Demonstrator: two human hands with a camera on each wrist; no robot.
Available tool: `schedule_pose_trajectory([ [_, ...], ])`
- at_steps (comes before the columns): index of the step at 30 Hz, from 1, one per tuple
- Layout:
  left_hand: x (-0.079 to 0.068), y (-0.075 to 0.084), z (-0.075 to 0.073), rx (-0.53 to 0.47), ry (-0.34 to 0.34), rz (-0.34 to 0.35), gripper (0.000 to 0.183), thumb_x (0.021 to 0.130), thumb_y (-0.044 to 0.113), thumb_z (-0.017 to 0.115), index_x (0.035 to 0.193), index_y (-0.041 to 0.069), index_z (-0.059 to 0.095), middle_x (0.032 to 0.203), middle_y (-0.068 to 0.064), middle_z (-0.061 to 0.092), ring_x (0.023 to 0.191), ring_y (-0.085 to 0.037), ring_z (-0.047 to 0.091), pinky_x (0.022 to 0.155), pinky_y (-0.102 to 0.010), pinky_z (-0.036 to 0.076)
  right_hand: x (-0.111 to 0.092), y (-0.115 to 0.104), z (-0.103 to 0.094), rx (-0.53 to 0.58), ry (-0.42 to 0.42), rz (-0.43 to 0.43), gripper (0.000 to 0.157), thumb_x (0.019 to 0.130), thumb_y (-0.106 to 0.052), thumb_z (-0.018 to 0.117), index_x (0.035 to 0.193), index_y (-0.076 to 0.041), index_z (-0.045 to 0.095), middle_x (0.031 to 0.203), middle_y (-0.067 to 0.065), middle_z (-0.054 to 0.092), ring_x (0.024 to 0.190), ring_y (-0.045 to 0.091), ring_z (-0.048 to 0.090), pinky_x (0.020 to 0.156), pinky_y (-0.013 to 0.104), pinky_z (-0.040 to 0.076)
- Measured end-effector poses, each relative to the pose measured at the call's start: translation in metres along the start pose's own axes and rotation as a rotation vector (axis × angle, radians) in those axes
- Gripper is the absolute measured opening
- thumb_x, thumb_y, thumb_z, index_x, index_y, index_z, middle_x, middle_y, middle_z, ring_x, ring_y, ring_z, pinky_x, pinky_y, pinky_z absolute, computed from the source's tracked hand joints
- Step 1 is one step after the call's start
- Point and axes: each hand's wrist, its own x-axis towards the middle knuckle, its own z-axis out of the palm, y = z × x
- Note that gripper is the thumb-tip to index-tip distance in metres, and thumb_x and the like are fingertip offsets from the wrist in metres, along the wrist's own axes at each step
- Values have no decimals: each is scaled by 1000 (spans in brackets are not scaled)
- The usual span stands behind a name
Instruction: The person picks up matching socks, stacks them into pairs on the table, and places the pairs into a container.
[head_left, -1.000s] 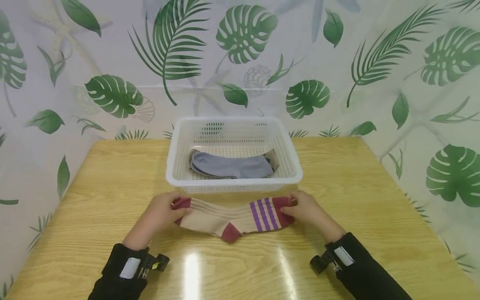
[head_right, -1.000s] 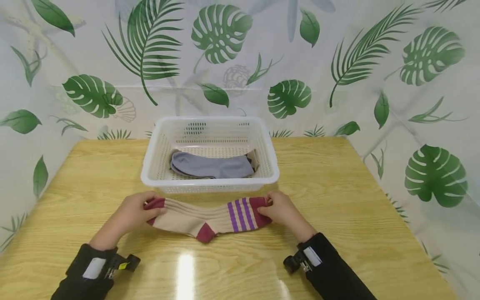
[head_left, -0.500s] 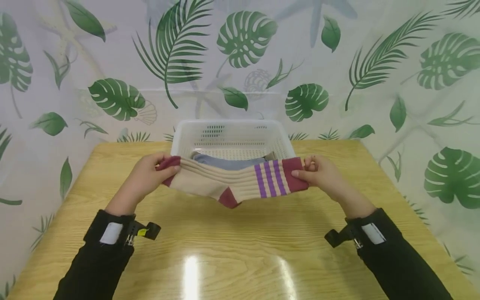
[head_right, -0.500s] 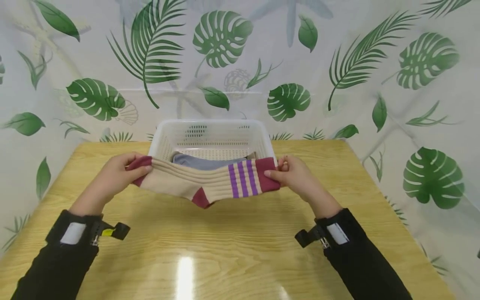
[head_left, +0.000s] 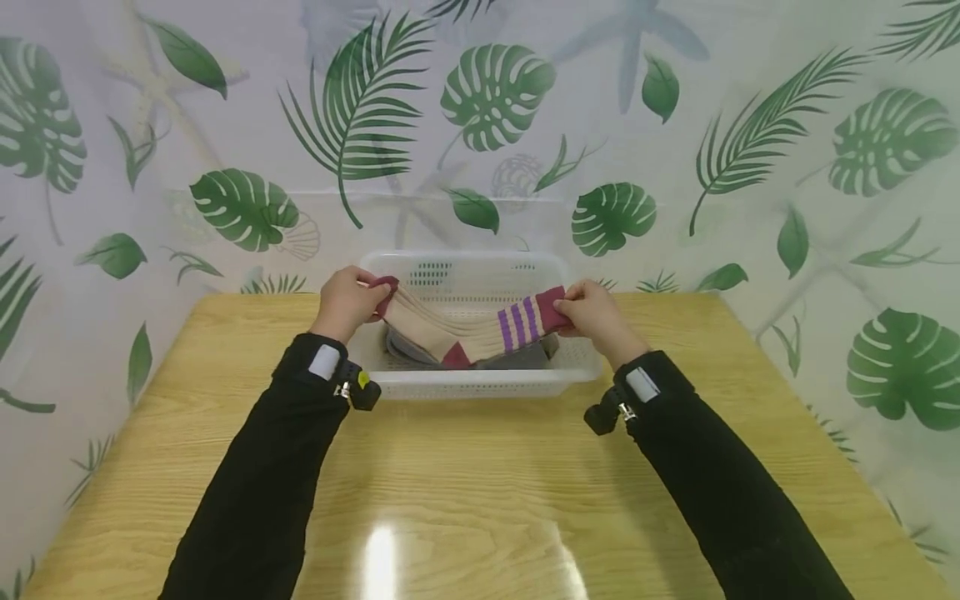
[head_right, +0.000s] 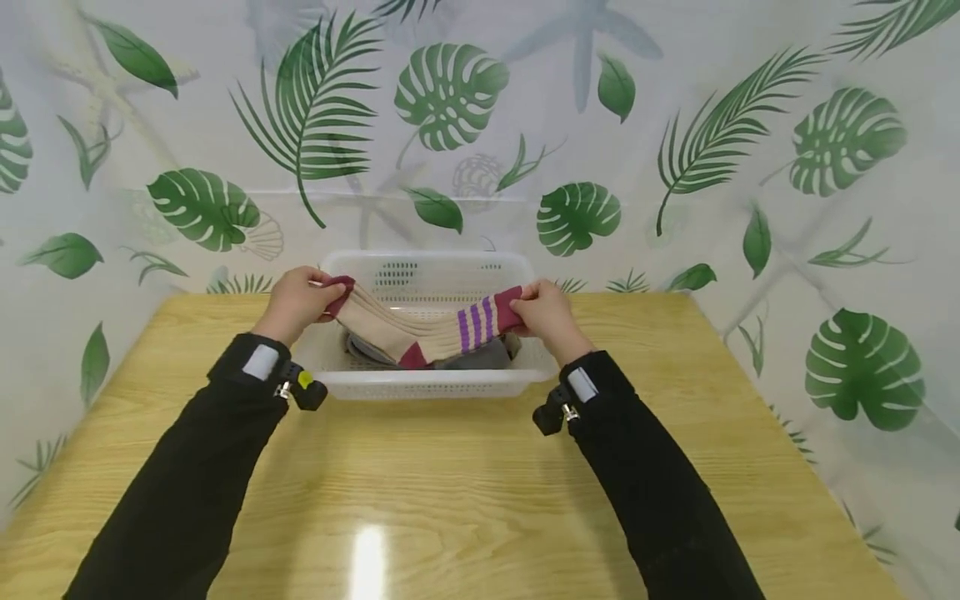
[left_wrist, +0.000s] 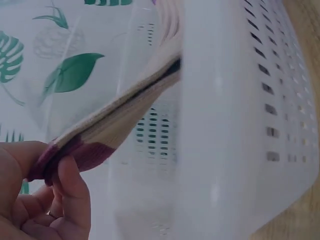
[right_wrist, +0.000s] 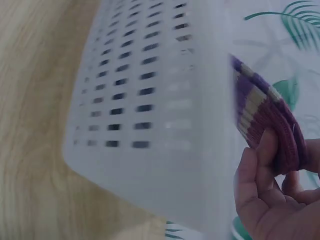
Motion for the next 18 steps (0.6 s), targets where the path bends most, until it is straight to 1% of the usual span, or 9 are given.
schedule_pose_trajectory([
  [3,4,-4,7,8,15,-29,30,94,14,54,116,-7,52,110,-23,57,83,-23,62,79,-34,58,7,5,11,-99,38,-5,23,94,-12,51,108,4,43,109,21,50,85,25,61,72,32,59],
  [4,6,-5,9,17,21,-29,29,94,13,53,115,-7,53,110,-23,57,83,-24,62,78,-34,58,8,6,14,-136,52,-19,22,94,-12,52,108,4,44,107,21,51,85,26,60,73,34,59],
  [6,8,-6,13,46,34,-33,27,93,12,53,113,-6,54,110,-23,59,82,-25,63,77,-34,58,10,6,19,-243,79,-55,19,93,-11,51,104,4,45,102,21,52,84,27,59,72,34,59],
  [8,9,-7,17,92,47,-36,24,93,12,52,111,-5,55,108,-22,61,82,-25,63,75,-33,58,11,6,23,-350,99,-94,15,93,-10,50,100,3,47,96,19,54,81,27,57,66,32,57],
  [11,9,-9,22,142,52,-32,22,93,12,52,109,-3,56,106,-22,63,83,-26,61,71,-32,54,11,6,29,-455,119,-131,11,93,-10,49,95,1,48,89,17,56,77,26,54,58,29,48],
  [14,10,-12,25,152,73,-19,21,93,11,51,109,-2,55,105,-22,63,86,-29,60,72,-35,53,10,7,32,-483,140,-143,8,92,-9,49,93,0,48,85,17,56,75,26,53,56,28,43],
  [18,12,-13,26,162,139,9,20,93,9,50,108,-3,56,109,-23,63,93,-33,59,80,-42,54,12,7,32,-488,178,-141,6,92,-7,48,92,0,47,84,17,55,76,27,53,57,30,43],
])
